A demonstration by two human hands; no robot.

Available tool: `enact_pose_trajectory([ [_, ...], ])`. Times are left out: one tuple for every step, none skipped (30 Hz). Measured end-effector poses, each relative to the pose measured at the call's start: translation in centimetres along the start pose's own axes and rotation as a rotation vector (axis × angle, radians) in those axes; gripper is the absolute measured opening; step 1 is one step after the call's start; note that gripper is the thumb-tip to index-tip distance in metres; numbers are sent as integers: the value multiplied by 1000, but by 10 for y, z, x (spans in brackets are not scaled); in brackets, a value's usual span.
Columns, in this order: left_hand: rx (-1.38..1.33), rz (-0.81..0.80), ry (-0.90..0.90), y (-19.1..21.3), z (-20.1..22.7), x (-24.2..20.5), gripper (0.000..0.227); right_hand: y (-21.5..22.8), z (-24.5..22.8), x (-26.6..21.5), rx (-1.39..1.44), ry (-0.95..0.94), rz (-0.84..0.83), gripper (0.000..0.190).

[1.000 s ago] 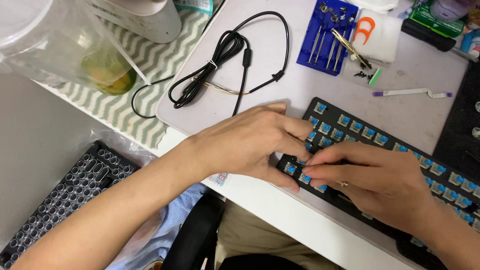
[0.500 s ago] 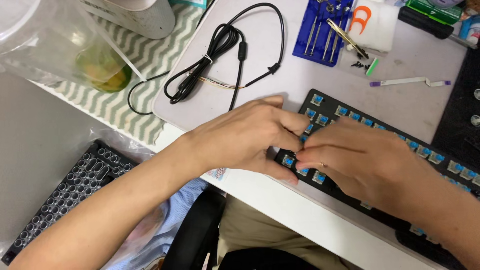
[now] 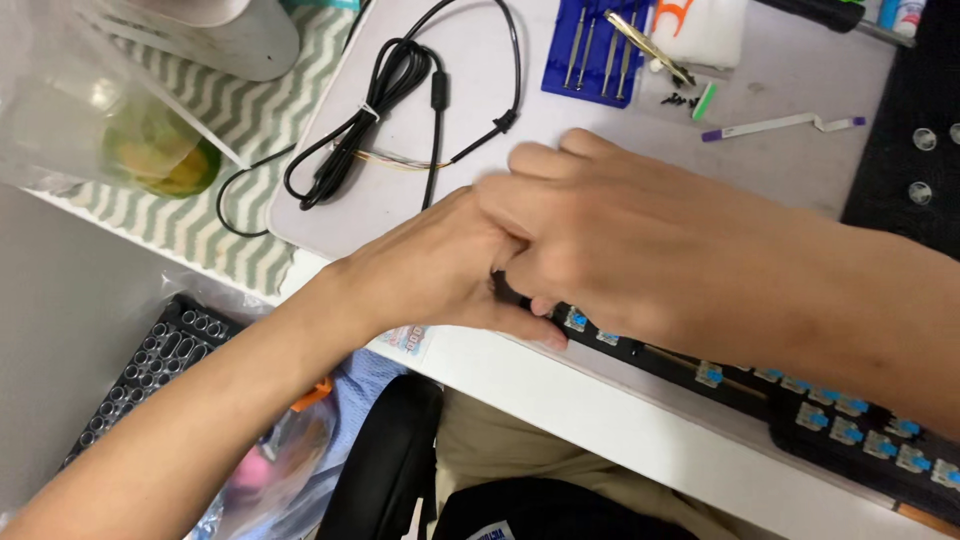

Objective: The person assembles a mechanical keyboard by inserting blue switches into the keyboard plate. They use a metal tool to press the switches into place and occasionally test the keys. The workspace includes various tools and spare parts.

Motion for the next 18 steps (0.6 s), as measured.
enact_pose_trajectory([
  [-4, 1, -45, 1, 4, 0, 28, 5, 0, 1, 19, -6, 36, 22],
  [-8, 4, -91, 2, 8, -1, 28, 9, -1, 2, 37, -11, 69, 31],
  [-9, 3, -97, 2, 9, -1, 28, 8, 2, 1, 34, -17, 69, 31],
  [28, 8, -76, 2, 9, -1, 28, 9, 2, 1, 32, 11, 107, 29],
  [64, 12, -55, 3, 9, -2, 29, 10, 3, 1, 29, 39, 144, 28],
  [65, 9, -58, 6, 10, -2, 29, 7, 4, -1, 28, 36, 146, 28],
  [49, -26, -121, 6, 16, -3, 30, 8, 4, -3, 48, 66, 188, 18],
  [33, -62, -184, 6, 21, -4, 38, 8, 3, -6, 67, 95, 230, 17],
  [35, -66, -189, 6, 22, -3, 38, 6, 4, -7, 64, 91, 233, 17],
  [-15, -82, -171, 7, 22, -1, 55, 7, 4, -9, 119, 96, 263, 22],
  [-65, -99, -154, 7, 21, 0, 73, 8, 5, -11, 173, 102, 293, 31],
  [-62, -102, -160, 8, 24, 2, 73, 7, 5, -13, 168, 98, 297, 31],
  [-63, -87, -176, 10, 28, 4, 71, 5, 9, -14, 210, 33, 291, 26],
  [-64, -71, -191, 13, 31, 6, 70, 2, 14, -16, 252, -31, 285, 22],
  [-60, -74, -196, 12, 30, 6, 70, 1, 12, -17, 248, -33, 288, 22],
  [-33, -67, -241, 12, 33, 5, 62, 1, 12, -19, 266, -49, 325, 21],
  [-6, -60, -287, 11, 35, 4, 57, 2, 12, -21, 284, -65, 362, 21],
  [-2, -62, -297, 10, 36, 3, 57, 1, 9, -23, 276, -70, 364, 21],
])
Point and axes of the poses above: each hand's wrist, its own x-axis towards the middle knuckle, its own y-axis out of the back of the hand, z = x × y, the point moved 8 cm from there along x, towards the middle knuckle
